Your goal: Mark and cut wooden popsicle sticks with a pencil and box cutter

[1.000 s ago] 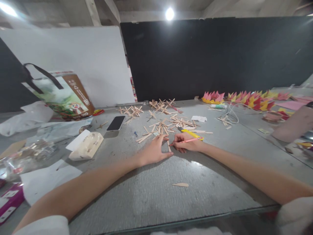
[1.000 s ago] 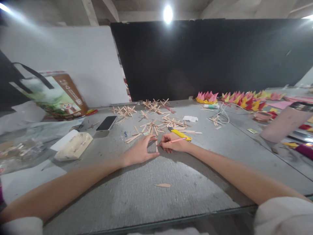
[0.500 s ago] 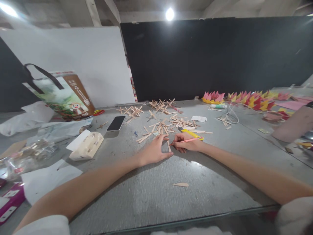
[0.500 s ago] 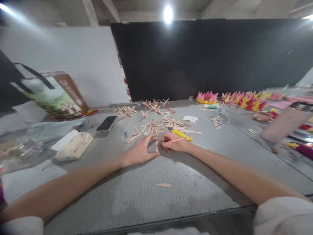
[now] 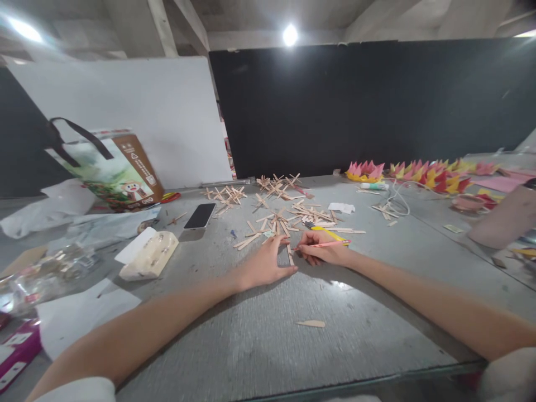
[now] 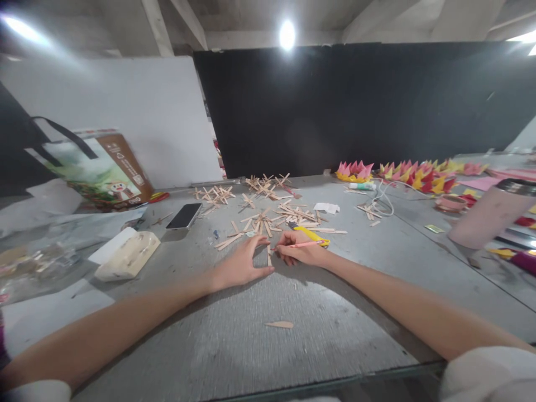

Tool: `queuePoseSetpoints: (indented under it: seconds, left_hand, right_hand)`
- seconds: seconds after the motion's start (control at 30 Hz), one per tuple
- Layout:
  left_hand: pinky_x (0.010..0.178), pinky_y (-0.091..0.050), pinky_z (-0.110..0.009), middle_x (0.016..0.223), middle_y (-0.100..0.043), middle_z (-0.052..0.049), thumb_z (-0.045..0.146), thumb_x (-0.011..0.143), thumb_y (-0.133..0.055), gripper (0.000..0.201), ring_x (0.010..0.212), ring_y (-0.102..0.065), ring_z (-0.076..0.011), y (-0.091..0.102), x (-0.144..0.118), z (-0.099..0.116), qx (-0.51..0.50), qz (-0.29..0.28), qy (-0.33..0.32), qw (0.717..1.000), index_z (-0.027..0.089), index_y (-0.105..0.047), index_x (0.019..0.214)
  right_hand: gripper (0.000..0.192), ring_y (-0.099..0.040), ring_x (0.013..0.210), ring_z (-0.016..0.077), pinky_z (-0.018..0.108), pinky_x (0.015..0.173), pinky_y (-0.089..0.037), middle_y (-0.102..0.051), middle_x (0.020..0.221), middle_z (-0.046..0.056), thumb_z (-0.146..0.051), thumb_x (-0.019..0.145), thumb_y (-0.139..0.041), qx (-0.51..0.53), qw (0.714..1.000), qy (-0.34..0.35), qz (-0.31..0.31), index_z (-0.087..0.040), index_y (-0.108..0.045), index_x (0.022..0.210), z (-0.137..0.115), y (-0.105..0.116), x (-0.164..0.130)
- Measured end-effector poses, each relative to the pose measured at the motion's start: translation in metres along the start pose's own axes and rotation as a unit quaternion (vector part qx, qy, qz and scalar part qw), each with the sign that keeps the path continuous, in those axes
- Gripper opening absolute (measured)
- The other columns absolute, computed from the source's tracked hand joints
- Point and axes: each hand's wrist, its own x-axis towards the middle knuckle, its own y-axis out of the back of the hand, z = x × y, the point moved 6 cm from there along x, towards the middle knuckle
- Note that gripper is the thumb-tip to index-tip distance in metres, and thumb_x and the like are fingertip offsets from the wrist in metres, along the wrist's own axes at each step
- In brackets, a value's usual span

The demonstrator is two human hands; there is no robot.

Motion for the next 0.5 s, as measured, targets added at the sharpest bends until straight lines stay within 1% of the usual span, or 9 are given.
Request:
queuePoseSetpoints:
  seconds: [0.13, 0.33, 0.43, 0.5]
  left_hand:
    - [0.126, -0.043, -0.056, 0.16, -0.057, -0.016, 0.053, 0.084, -0.085, 0.09, 0.151, -0.054, -0.0373, 0.0003, 0.0004, -0.0001, 0.005, 0.0, 0.0, 1.0, 0.025, -0.043, 0.159]
    - [0.126, -0.043, -0.057, 0.16, -0.058, -0.017, 0.054, 0.086, -0.083, 0.088, 0.151, -0.053, -0.0372, 0.0, 0.0011, -0.0017, -0.003, -0.005, 0.0, 1.0, 0.025, -0.044, 0.158]
    - [0.125, -0.044, -0.057, 0.159, -0.058, -0.016, 0.052, 0.085, -0.084, 0.086, 0.15, -0.054, -0.0372, 0.0011, 0.0004, -0.0002, -0.006, -0.001, 0.0, 1.0, 0.025, -0.044, 0.157]
    - [0.126, -0.043, -0.056, 0.161, -0.056, -0.016, 0.05, 0.087, -0.084, 0.084, 0.151, -0.053, -0.0367, 0.0023, -0.0007, 0.0019, -0.003, 0.003, -0.004, 1.0, 0.025, -0.045, 0.157]
  right_hand:
    - [0.033, -0.061, 0.051, 0.0118, 0.023, 0.045, -0.042, -0.07, 0.071, -0.003, -0.052, 0.093, -0.075, 0.005, 1.0, 0.019, 0.017, -0.022, -0.061, 0.094, -0.0032, 0.0005, -0.0015]
    - [0.032, -0.061, 0.052, 0.0129, 0.025, 0.046, -0.042, -0.068, 0.073, -0.003, -0.054, 0.096, -0.069, -0.02, 0.998, 0.01, 0.06, -0.024, -0.057, 0.097, -0.0051, 0.003, -0.0026]
    - [0.029, -0.058, 0.051, 0.0139, 0.026, 0.047, -0.042, -0.064, 0.066, -0.005, -0.052, 0.098, -0.064, -0.056, 0.995, 0.008, 0.077, -0.024, -0.058, 0.102, -0.0046, 0.0056, -0.0023]
    - [0.024, -0.058, 0.053, 0.0151, 0.027, 0.051, -0.044, -0.064, 0.066, -0.004, -0.048, 0.101, -0.06, -0.118, 0.989, 0.037, 0.085, -0.024, -0.06, 0.104, -0.0082, 0.0066, -0.0027]
